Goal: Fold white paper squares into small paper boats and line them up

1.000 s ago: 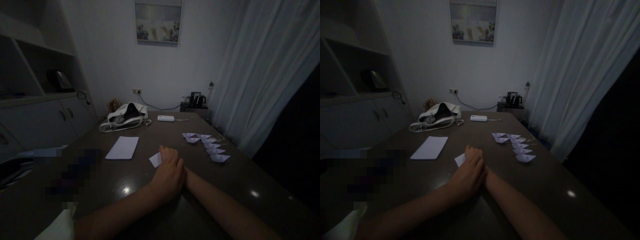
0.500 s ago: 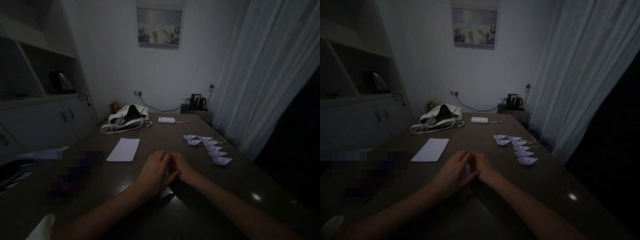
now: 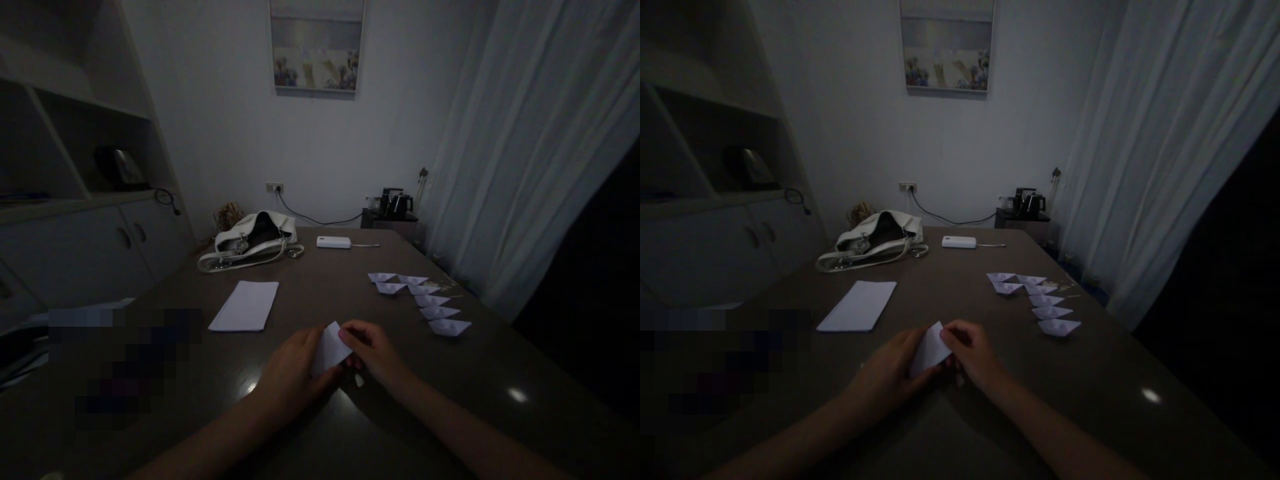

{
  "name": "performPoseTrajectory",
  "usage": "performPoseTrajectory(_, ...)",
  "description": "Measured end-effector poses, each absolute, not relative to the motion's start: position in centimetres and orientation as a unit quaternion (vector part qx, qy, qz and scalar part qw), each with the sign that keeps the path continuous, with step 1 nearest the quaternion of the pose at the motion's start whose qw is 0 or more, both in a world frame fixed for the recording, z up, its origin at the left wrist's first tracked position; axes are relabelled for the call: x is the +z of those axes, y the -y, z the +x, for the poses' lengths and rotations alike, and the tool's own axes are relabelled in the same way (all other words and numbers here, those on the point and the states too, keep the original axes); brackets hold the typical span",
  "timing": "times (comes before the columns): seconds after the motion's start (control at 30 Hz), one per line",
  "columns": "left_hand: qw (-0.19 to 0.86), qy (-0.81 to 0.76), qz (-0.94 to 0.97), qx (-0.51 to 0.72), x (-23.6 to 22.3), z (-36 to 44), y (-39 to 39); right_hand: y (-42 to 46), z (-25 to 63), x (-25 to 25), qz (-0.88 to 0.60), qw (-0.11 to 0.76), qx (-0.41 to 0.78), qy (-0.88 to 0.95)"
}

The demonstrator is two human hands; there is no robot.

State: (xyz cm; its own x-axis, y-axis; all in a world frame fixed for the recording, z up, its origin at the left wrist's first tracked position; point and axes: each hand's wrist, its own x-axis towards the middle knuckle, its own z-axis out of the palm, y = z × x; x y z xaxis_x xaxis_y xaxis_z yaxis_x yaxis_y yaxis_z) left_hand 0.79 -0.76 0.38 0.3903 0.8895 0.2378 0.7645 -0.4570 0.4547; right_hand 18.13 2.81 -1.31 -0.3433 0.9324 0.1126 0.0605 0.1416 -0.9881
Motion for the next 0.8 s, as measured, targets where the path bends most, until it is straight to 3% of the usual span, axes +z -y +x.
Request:
performPoseTrajectory(0.23, 0.185, -0.518, 0.797, 0.249, -0.5, 0.4, 0.4, -2.9, 18.9, -1.3, -0.349, 0.397, 0.579, 0.621)
performPoseTrajectory(0.8, 0.362, -0.433, 0.770, 0.298, 1.3, 0.5, 0.7, -3.0, 19.1, -1.3, -0.363, 0.413, 0.544, 0.635)
